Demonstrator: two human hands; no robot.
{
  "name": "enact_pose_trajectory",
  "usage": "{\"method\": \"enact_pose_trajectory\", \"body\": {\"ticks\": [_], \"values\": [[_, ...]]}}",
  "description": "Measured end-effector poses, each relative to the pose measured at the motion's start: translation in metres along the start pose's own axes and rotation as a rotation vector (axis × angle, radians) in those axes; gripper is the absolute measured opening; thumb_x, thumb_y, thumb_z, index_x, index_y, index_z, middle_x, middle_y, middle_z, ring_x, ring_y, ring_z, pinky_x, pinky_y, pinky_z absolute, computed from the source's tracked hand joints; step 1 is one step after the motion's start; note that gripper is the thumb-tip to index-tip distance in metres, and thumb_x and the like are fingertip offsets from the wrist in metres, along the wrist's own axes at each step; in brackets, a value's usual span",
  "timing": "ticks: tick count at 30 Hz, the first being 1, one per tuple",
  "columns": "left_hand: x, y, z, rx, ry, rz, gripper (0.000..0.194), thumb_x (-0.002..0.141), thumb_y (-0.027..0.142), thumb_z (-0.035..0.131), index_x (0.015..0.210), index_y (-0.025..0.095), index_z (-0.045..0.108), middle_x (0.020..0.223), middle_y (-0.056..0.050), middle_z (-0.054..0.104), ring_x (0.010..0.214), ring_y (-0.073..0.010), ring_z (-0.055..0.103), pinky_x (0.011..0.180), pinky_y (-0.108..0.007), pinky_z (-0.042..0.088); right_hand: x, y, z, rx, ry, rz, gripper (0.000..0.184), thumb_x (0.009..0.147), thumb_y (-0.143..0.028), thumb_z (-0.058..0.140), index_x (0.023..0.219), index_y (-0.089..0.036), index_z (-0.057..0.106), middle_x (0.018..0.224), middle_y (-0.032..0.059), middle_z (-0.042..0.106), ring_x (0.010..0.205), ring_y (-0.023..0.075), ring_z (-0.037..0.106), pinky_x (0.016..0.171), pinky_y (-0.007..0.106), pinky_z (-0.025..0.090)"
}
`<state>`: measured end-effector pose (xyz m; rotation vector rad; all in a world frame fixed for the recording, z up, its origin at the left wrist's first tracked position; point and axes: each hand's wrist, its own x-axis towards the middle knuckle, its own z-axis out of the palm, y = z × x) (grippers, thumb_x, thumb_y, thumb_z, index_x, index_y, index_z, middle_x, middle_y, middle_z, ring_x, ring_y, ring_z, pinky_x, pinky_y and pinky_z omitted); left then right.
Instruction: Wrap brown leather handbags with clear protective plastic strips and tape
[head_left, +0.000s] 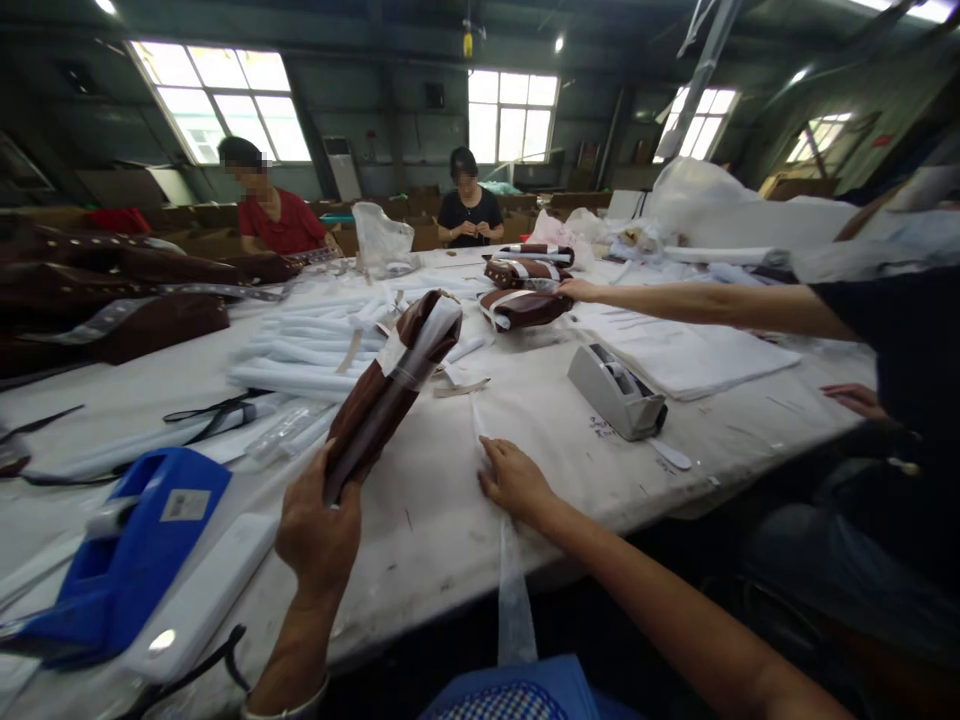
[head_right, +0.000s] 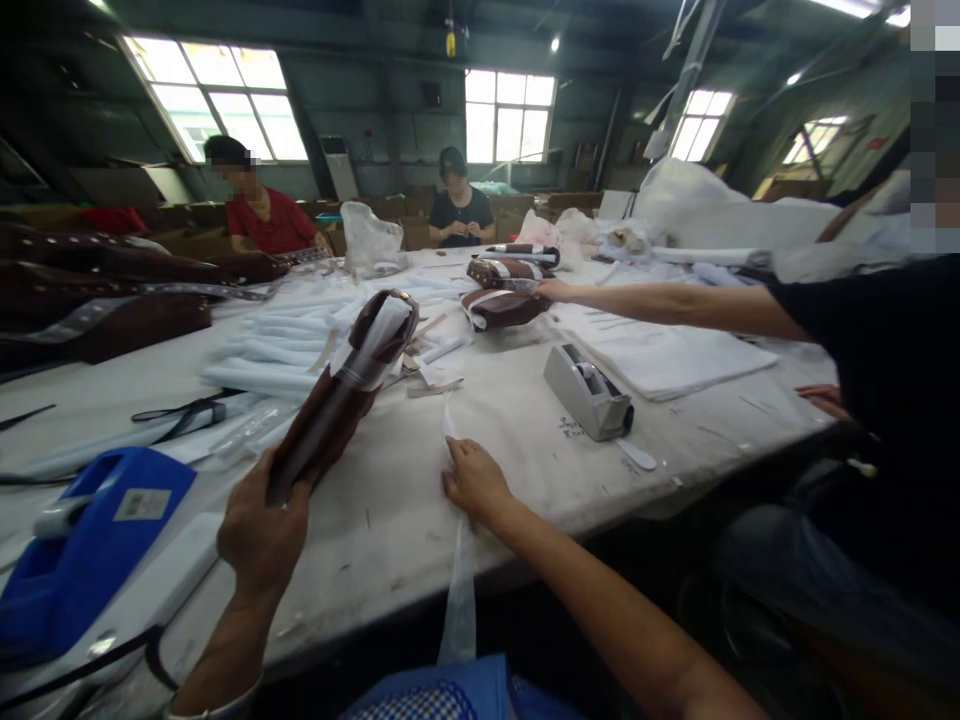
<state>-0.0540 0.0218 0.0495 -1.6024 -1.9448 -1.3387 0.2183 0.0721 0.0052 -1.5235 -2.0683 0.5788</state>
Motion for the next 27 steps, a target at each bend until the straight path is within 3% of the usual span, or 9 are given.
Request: {"method": "enact_pose_trajectory", "body": {"ticks": [5,8,12,14,17,19,21,24,27], "values": [[0.000,0.001,0.001,0.015,-0.002,0.002,0.050,0.085,0.029,0.064,0.135,0.024,0.057,0.117,-0.009,0.069,0.104,-0.0286,0.065,0.091,-0.040,0.051,0.014,0.015,-0.014,0.292,0.095,0.124,0.040,0.090,-0.023,0.050,0.128,-0.018,0.061,0.102,0.0120,0.074,0.100,0.0271,0.069,0.095,0.048,0.054],[0.001,0.002,0.003,-0.006,-0.005,0.025,0.051,0.085,0.026,0.064,0.136,0.024,0.057,0.119,-0.009,0.069,0.106,-0.0282,0.064,0.093,-0.039,0.050,0.013,0.017,-0.014,0.512,0.080,0.164,0.042,0.094,-0.025,0.045,0.134,-0.014,0.052,0.103,0.0128,0.075,0.095,0.0238,0.073,0.084,0.042,0.060],[0.004,0.002,0.002,-0.016,-0.029,0.005,0.049,0.086,0.027,0.063,0.135,0.023,0.058,0.120,-0.009,0.069,0.109,-0.0291,0.063,0.096,-0.041,0.049,0.004,0.017,-0.012,0.699,0.016,0.214,0.055,0.082,-0.013,0.051,0.137,-0.012,0.045,0.112,0.0164,0.073,0.097,0.0236,0.073,0.085,0.041,0.060],[0.005,0.003,0.001,-0.019,-0.030,-0.013,0.050,0.085,0.026,0.063,0.134,0.024,0.058,0.121,-0.009,0.069,0.109,-0.0290,0.063,0.096,-0.041,0.049,-0.001,0.019,-0.014,0.602,0.067,0.202,0.065,0.079,-0.008,0.050,0.143,-0.014,0.040,0.122,0.0177,0.068,0.101,0.0233,0.071,0.091,0.044,0.058],[0.005,0.003,0.001,-0.028,-0.028,-0.027,0.050,0.084,0.024,0.064,0.134,0.025,0.059,0.122,-0.008,0.068,0.110,-0.0283,0.063,0.098,-0.040,0.049,-0.010,0.022,-0.020,0.209,0.204,0.022,0.064,0.081,-0.006,0.047,0.144,-0.019,0.043,0.146,0.0170,0.050,0.129,0.0251,0.055,0.109,0.048,0.046],[0.004,0.003,0.001,-0.035,-0.030,-0.029,0.050,0.084,0.024,0.064,0.133,0.025,0.059,0.123,-0.008,0.068,0.111,-0.0282,0.062,0.099,-0.040,0.048,-0.017,0.023,-0.021,-0.030,0.186,-0.126,0.053,0.086,-0.008,0.047,0.138,-0.018,0.052,0.152,0.0159,0.043,0.142,0.0268,0.040,0.116,0.050,0.036],[0.005,0.002,0.002,-0.047,-0.027,-0.017,0.050,0.084,0.025,0.065,0.133,0.025,0.059,0.122,-0.008,0.068,0.112,-0.0279,0.062,0.100,-0.040,0.047,-0.024,0.024,-0.016,-0.148,0.078,-0.218,0.043,0.090,-0.013,0.048,0.132,-0.016,0.058,0.149,0.0165,0.048,0.142,0.0289,0.039,0.117,0.053,0.032],[0.007,0.000,0.001,-0.058,-0.005,0.003,0.050,0.083,0.023,0.065,0.133,0.024,0.060,0.122,-0.008,0.068,0.112,-0.0271,0.063,0.101,-0.039,0.046,-0.029,0.024,-0.010,-0.116,0.010,-0.218,0.040,0.095,-0.017,0.044,0.132,-0.015,0.059,0.142,0.0152,0.056,0.137,0.0288,0.046,0.117,0.054,0.032],[0.010,0.000,-0.001,-0.058,0.003,0.008,0.050,0.082,0.024,0.066,0.132,0.023,0.061,0.120,-0.008,0.068,0.110,-0.0277,0.063,0.100,-0.039,0.047,-0.030,0.017,-0.012,0.124,0.176,-0.035,0.042,0.098,-0.022,0.039,0.136,-0.018,0.056,0.132,0.0132,0.064,0.124,0.0236,0.060,0.109,0.045,0.044]]}}
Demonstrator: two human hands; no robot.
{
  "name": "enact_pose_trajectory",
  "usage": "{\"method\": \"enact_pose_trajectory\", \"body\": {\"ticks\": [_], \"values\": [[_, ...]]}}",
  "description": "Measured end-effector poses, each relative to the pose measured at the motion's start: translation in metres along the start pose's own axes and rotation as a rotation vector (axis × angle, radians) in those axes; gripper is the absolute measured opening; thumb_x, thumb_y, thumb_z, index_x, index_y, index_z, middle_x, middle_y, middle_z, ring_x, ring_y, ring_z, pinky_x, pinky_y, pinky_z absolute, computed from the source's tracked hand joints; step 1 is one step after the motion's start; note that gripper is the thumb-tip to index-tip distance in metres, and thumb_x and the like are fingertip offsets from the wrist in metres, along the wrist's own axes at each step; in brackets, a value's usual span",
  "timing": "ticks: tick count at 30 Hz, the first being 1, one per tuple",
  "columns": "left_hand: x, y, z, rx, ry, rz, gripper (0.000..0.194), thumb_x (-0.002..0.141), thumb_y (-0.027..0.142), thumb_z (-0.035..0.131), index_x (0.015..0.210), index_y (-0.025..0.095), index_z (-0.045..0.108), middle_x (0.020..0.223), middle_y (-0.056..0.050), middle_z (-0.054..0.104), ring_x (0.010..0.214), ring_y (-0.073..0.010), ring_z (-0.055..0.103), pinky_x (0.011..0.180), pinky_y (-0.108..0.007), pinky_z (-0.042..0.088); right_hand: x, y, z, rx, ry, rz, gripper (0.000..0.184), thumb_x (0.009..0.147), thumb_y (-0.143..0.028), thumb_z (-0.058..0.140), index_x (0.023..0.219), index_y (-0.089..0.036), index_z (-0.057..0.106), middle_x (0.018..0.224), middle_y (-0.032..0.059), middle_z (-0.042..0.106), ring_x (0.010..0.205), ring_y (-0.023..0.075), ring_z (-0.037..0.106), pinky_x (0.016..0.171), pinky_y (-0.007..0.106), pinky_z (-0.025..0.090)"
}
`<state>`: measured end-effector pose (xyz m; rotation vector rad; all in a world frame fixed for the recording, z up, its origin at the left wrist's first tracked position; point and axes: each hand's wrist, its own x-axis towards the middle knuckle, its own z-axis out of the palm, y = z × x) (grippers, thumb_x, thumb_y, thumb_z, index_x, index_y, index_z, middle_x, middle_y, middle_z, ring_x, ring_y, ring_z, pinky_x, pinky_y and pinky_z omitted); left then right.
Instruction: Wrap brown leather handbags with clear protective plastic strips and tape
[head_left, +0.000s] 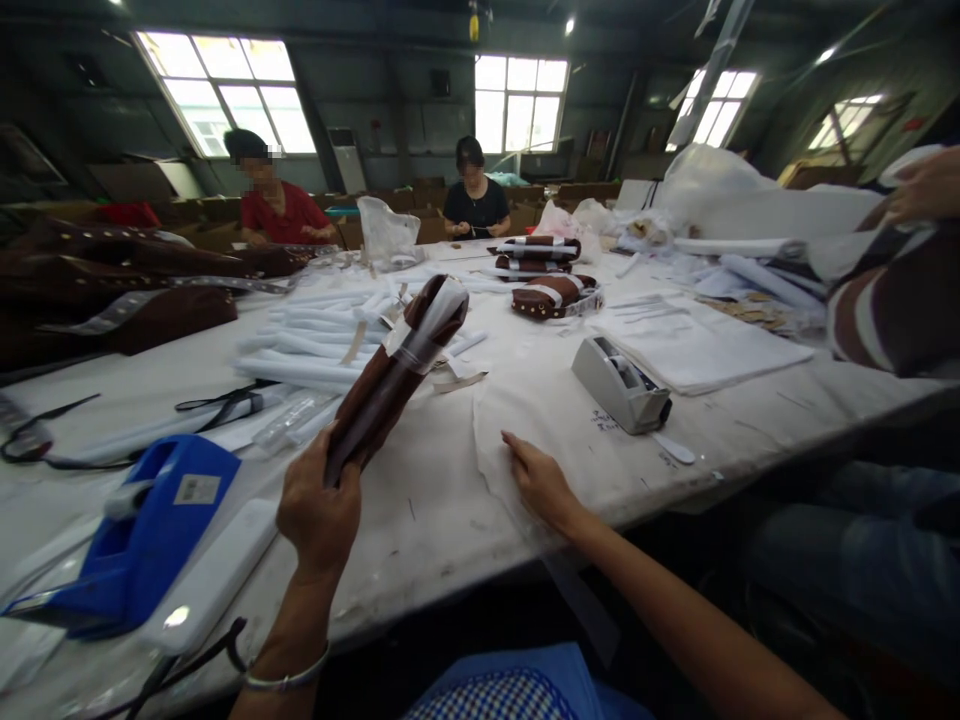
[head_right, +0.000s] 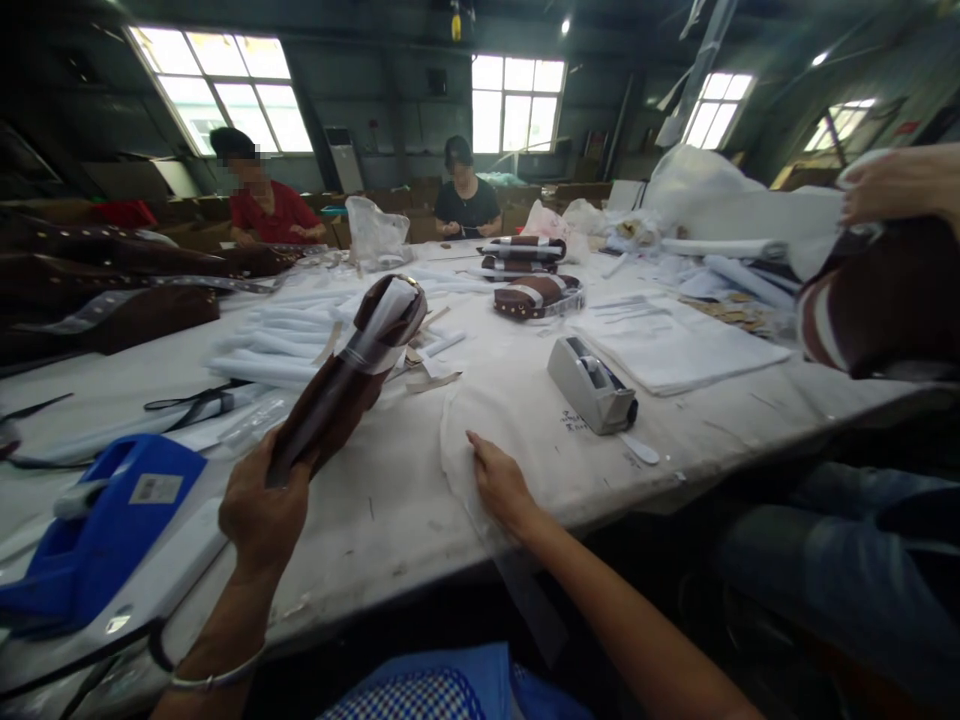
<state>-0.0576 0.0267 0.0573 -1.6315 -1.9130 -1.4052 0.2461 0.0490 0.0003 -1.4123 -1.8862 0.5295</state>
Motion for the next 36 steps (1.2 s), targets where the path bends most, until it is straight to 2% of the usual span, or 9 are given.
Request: {"method": "enact_pose_trajectory", "body": {"ticks": [3,6,13,16,19,23,26,33,36], "values": [[0.002,0.002,-0.003,-0.018,0.012,0.000,0.050,0.083,0.026,0.067,0.132,0.022,0.061,0.118,-0.010,0.069,0.109,-0.0285,0.064,0.100,-0.040,0.047,-0.002,-0.013,-0.005,0.141,0.058,0.101,0.046,0.096,-0.037,0.048,0.138,-0.020,0.053,0.118,0.0111,0.070,0.103,0.0219,0.068,0.092,0.038,0.055],[0.003,0.006,-0.004,-0.045,0.037,0.022,0.050,0.083,0.026,0.069,0.132,0.022,0.061,0.118,-0.010,0.069,0.109,-0.0289,0.064,0.100,-0.042,0.047,-0.006,-0.022,-0.001,0.160,-0.053,0.096,0.059,0.085,-0.035,0.065,0.140,-0.023,0.051,0.105,0.0067,0.071,0.083,0.0190,0.067,0.083,0.036,0.056],[0.004,0.022,-0.007,-0.093,0.105,0.153,0.051,0.081,0.023,0.074,0.131,0.020,0.061,0.120,-0.012,0.070,0.109,-0.0277,0.065,0.101,-0.041,0.048,-0.001,-0.023,0.013,0.714,-0.224,0.579,0.073,0.089,-0.030,0.058,0.154,-0.019,0.025,0.089,0.0028,0.069,0.070,0.0167,0.068,0.071,0.034,0.060],[0.005,0.033,-0.007,-0.122,0.116,0.250,0.052,0.081,0.019,0.075,0.130,0.020,0.061,0.120,-0.011,0.070,0.110,-0.0270,0.066,0.101,-0.041,0.049,-0.006,-0.027,0.003,0.314,-0.166,0.304,0.075,0.089,-0.024,0.059,0.155,-0.030,0.023,0.113,0.0069,0.068,0.077,0.0189,0.070,0.080,0.042,0.060],[0.003,0.044,-0.005,-0.162,0.108,0.331,0.052,0.080,0.014,0.075,0.130,0.021,0.061,0.118,-0.010,0.071,0.109,-0.0261,0.066,0.100,-0.040,0.050,-0.015,-0.027,-0.002,-0.111,-0.018,-0.052,0.061,0.093,-0.018,0.052,0.151,-0.030,0.036,0.144,0.0114,0.052,0.123,0.0274,0.058,0.106,0.049,0.048],[-0.001,0.053,0.002,-0.188,0.074,0.369,0.051,0.081,0.011,0.073,0.130,0.020,0.061,0.117,-0.010,0.072,0.108,-0.0245,0.066,0.099,-0.038,0.051,-0.024,-0.014,0.009,-0.258,-0.214,-0.300,0.045,0.095,-0.017,0.049,0.141,-0.018,0.052,0.150,0.0133,0.047,0.142,0.0286,0.040,0.116,0.050,0.038],[-0.004,0.056,0.006,-0.199,0.035,0.376,0.051,0.082,0.010,0.071,0.131,0.020,0.060,0.118,-0.010,0.072,0.109,-0.0238,0.066,0.100,-0.037,0.050,-0.027,-0.002,0.014,-0.263,-0.263,-0.303,0.040,0.096,-0.016,0.047,0.135,-0.017,0.058,0.140,0.0123,0.058,0.135,0.0282,0.049,0.115,0.051,0.039],[-0.011,0.057,0.009,-0.221,-0.010,0.383,0.054,0.084,0.009,0.068,0.135,0.023,0.057,0.121,-0.008,0.071,0.112,-0.0235,0.065,0.101,-0.038,0.050,-0.024,0.004,0.006,-0.247,0.021,-0.145,0.034,0.086,-0.005,0.048,0.102,-0.020,0.073,0.146,0.0101,0.052,0.135,0.0280,0.048,0.112,0.046,0.044],[-0.013,0.058,0.011,-0.219,0.006,0.396,0.054,0.085,0.010,0.067,0.135,0.024,0.057,0.120,-0.007,0.071,0.110,-0.0229,0.066,0.100,-0.037,0.051,-0.022,-0.003,0.010,-0.211,0.043,-0.187,0.037,0.091,-0.010,0.045,0.120,-0.019,0.067,0.153,0.0096,0.044,0.144,0.0254,0.037,0.117,0.048,0.037]]}}
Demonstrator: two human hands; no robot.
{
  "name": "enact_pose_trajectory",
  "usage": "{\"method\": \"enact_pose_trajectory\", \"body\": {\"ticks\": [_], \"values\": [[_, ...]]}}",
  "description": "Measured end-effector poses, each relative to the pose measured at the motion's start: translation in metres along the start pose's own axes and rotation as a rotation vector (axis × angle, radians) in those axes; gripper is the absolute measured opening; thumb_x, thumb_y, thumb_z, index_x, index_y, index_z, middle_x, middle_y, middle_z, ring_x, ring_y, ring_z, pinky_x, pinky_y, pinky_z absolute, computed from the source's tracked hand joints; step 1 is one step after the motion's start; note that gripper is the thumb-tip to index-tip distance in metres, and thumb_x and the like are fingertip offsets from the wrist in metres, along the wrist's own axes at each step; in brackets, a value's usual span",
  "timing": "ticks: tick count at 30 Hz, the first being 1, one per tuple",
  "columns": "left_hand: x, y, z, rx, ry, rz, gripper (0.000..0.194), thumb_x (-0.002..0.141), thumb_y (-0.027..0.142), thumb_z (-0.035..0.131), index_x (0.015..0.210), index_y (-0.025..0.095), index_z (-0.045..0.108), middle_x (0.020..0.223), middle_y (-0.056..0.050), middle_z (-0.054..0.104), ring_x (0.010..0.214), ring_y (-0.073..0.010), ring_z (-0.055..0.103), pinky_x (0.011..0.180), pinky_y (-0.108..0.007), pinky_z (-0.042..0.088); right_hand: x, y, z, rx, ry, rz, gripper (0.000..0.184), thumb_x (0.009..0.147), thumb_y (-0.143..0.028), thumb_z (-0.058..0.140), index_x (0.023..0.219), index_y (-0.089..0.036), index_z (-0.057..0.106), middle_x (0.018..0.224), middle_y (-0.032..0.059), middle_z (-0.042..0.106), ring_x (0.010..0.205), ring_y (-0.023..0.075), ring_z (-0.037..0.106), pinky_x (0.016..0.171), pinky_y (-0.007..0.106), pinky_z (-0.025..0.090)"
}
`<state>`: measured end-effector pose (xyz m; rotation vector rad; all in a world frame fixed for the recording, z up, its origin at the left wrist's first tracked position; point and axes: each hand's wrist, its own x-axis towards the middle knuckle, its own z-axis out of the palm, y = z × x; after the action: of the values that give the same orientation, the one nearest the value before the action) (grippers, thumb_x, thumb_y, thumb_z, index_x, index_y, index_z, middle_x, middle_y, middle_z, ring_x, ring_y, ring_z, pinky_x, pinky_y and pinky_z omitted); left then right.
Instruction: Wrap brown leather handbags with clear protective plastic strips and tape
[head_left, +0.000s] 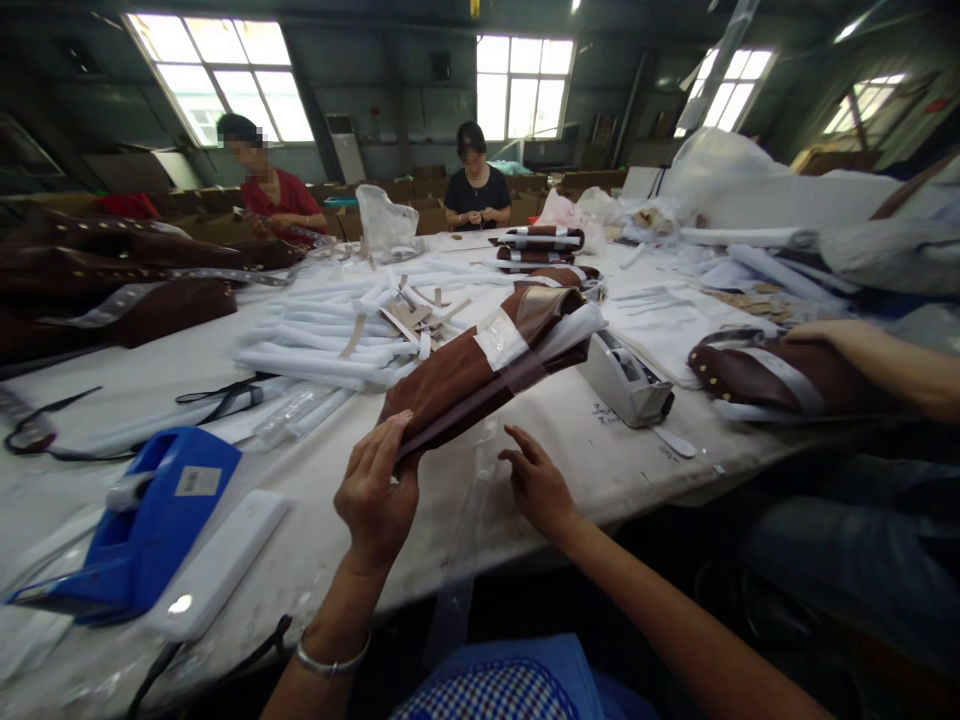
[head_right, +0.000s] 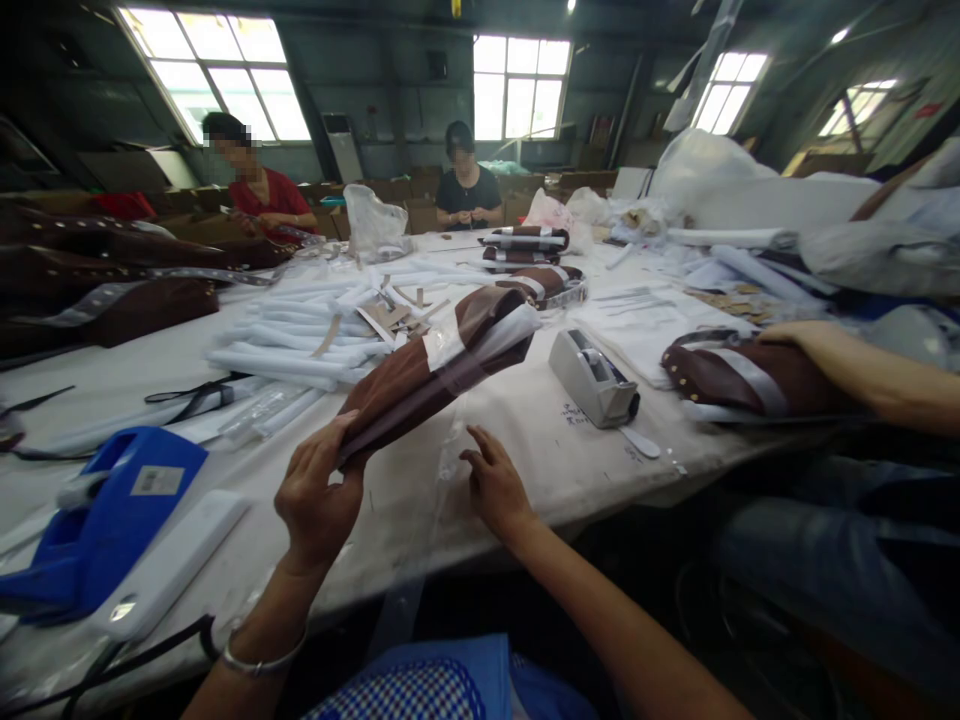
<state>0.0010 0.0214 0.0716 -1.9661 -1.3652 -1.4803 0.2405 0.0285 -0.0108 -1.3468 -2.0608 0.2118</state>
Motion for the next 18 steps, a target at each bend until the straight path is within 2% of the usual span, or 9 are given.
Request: {"method": "enact_pose_trajectory", "body": {"ticks": [3,6,11,14,18], "values": [[-0.001,0.002,0.002,-0.009,-0.004,0.015,0.051,0.086,0.011,0.066,0.134,0.024,0.058,0.121,-0.007,0.071,0.111,-0.0224,0.066,0.101,-0.037,0.051,0.002,-0.006,0.004,0.009,-0.187,-0.130,0.051,0.096,-0.027,0.053,0.145,-0.017,0.046,0.153,0.0127,0.044,0.145,0.0260,0.035,0.119,0.050,0.032],[-0.003,0.006,0.003,-0.040,-0.016,0.049,0.050,0.087,0.010,0.064,0.135,0.023,0.057,0.121,-0.007,0.071,0.113,-0.0224,0.065,0.102,-0.037,0.051,0.009,-0.006,0.003,-0.006,-0.325,-0.198,0.050,0.097,-0.032,0.055,0.144,-0.019,0.048,0.150,0.0119,0.048,0.142,0.0269,0.039,0.118,0.051,0.032],[-0.025,0.008,0.009,-0.123,-0.085,0.129,0.052,0.086,0.005,0.063,0.135,0.022,0.056,0.121,-0.008,0.071,0.116,-0.0221,0.064,0.103,-0.041,0.051,0.015,-0.002,-0.010,0.048,-0.319,-0.239,0.044,0.096,-0.021,0.053,0.140,-0.024,0.054,0.143,0.0092,0.056,0.137,0.0265,0.047,0.116,0.052,0.036],[-0.045,0.003,0.012,-0.168,-0.178,0.197,0.048,0.088,0.003,0.058,0.133,0.022,0.057,0.122,-0.007,0.071,0.118,-0.0205,0.063,0.106,-0.042,0.049,-0.003,-0.009,-0.022,0.095,-0.324,-0.288,0.039,0.098,-0.022,0.049,0.134,-0.029,0.060,0.137,0.0089,0.061,0.129,0.0276,0.055,0.110,0.048,0.044],[-0.064,-0.004,0.011,-0.191,-0.269,0.293,0.043,0.091,0.002,0.052,0.127,0.023,0.061,0.120,-0.004,0.072,0.119,-0.0183,0.063,0.109,-0.041,0.047,-0.037,-0.036,-0.053,0.337,-0.418,-0.511,0.038,0.097,-0.029,0.052,0.133,-0.019,0.061,0.118,0.0148,0.072,0.107,0.0244,0.070,0.091,0.033,0.057]]}}
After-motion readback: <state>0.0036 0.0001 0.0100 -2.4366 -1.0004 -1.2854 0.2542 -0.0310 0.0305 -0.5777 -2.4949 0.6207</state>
